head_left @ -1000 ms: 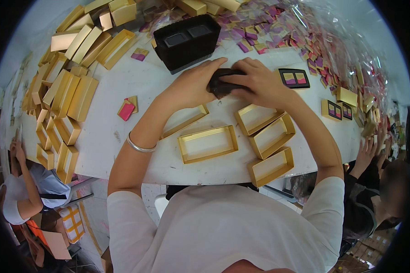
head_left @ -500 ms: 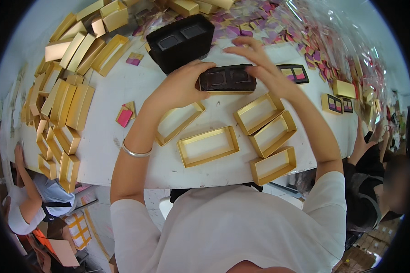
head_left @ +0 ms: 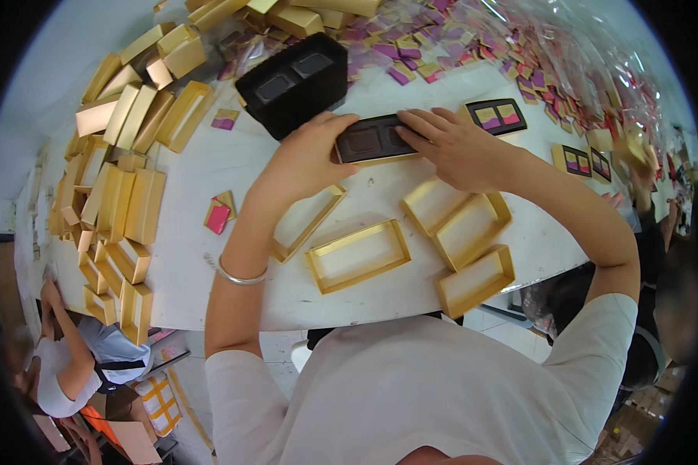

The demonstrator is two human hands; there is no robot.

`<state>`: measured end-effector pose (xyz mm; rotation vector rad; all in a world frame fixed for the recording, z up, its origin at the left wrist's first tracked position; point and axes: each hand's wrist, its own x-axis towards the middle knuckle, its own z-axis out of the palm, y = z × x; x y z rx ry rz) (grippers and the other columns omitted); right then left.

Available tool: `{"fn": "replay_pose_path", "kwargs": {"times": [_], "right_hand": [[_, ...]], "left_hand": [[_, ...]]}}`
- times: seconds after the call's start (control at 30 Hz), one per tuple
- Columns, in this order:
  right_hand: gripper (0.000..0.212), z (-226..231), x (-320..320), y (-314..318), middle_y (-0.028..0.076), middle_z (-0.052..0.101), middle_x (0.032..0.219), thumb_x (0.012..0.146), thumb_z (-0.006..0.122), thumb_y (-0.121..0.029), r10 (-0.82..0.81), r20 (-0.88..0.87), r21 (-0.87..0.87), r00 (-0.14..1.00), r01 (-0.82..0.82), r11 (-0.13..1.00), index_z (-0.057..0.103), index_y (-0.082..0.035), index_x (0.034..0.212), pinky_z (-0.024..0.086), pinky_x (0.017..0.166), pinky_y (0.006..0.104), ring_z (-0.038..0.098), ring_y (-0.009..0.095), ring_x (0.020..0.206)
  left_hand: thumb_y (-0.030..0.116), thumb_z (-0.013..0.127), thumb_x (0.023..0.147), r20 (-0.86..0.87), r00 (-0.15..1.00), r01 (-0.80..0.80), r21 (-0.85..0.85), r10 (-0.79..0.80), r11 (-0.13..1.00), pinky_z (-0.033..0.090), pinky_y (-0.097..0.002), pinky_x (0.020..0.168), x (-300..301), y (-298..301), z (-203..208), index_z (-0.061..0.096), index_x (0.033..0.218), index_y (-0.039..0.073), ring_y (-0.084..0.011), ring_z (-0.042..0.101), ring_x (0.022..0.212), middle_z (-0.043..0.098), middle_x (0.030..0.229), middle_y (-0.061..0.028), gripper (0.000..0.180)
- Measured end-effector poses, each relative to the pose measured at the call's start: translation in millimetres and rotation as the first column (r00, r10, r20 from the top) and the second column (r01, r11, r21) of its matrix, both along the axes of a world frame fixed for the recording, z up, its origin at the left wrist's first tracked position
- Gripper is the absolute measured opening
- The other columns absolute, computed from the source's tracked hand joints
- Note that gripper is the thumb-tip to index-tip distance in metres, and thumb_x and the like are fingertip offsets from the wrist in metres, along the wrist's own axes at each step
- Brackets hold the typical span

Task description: The person assembles small cosmetic compacts by placing pink and gold inserts into black trays, then inserting the trays into gold boxes. The person handles multiple units one at a time, arranging them on a white table.

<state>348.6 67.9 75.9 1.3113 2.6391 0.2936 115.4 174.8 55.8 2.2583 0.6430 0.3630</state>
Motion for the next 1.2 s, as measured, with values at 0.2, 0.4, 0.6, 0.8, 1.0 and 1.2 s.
{"fn": "replay_pose_path", "kwargs": {"times": [0.2,0.4,0.6,0.8,1.0,1.2], "right_hand": [[0.047,23.4,-5.7,30.3,0.016,0.042,0.133,0.081,0.055,-0.008,-0.129,-0.514,-0.037,0.848,0.128,0.991,0.046,0.0,0.127,0.033,0.101,0.0413,0.039,0.033,0.124],[0.017,15.5,-51.2,108.1,0.008,0.058,0.103,0.08,0.063,-0.013,0.152,-0.421,0.395,0.894,0.029,0.918,0.062,-0.006,0.095,0.04,0.088,0.0374,0.054,0.025,0.102],[0.012,27.2,-60.5,111.5,0.003,0.058,0.082,0.076,0.067,-0.02,0.064,-0.531,0.315,0.845,0.127,0.94,0.063,-0.008,0.075,0.041,0.076,0.0351,0.056,0.021,0.087],[0.02,43.9,-46.2,104.5,0.008,0.059,0.083,0.081,0.064,-0.024,0.212,-0.777,0.38,0.593,0.173,0.909,0.06,-0.006,0.089,0.045,0.071,0.035,0.058,0.024,0.081],[0.027,75.5,29.7,-2.1,0.004,0.055,0.084,0.085,0.062,-0.024,-0.29,-0.95,-0.298,-0.116,0.057,0.953,0.052,-0.002,0.096,0.043,0.067,0.0245,0.053,0.011,0.076],[0.052,43.5,91.4,-90.5,0.011,0.062,0.095,0.084,0.065,-0.023,-0.523,-0.805,-0.567,-0.281,0.104,0.817,0.042,-0.011,0.129,0.057,0.057,0.0327,0.065,0.018,0.075]], "left_hand": [[0.016,0.076,0.065,-0.079,0.996,-0.034,0.135,0.045,0.99,0.048,-0.0378,0.081,3.6,-7.3,3.3,0.052,0.12,0.005,-0.0317,0.058,0.096,0.056,0.104,-0.015,0.061],[0.032,0.075,0.068,-0.049,0.99,-0.111,0.342,0.136,0.933,0.048,-0.0385,0.08,3.5,-22.8,17.5,0.053,0.117,0.002,-0.0315,0.058,0.095,0.057,0.103,-0.0145,0.062],[0.044,0.074,0.067,-0.062,0.998,0.054,0.472,-0.028,0.88,0.044,-0.0376,0.073,13.3,-106.4,52.6,0.053,0.119,0.001,-0.0275,0.056,0.084,0.058,0.105,-0.0123,0.071],[0.047,0.074,0.065,-0.206,0.969,0.01,0.575,0.133,0.818,0.039,-0.0366,0.075,46.3,-163.7,27.6,0.052,0.119,-0.001,-0.0254,0.051,0.083,0.055,0.097,-0.0123,0.075],[0.033,0.074,0.069,-0.174,0.98,0.022,0.594,0.101,0.804,0.038,-0.0404,0.082,59.6,-156.1,2.9,0.05,0.123,0.003,-0.0262,0.053,0.089,0.057,0.098,-0.0118,0.066],[0.025,0.069,0.077,-0.012,0.996,-0.078,0.277,0.084,0.958,0.037,-0.0425,0.093,60.5,-120.9,29.5,0.054,0.12,0.005,-0.0298,0.05,0.109,0.056,0.113,-0.0143,0.049]]}}
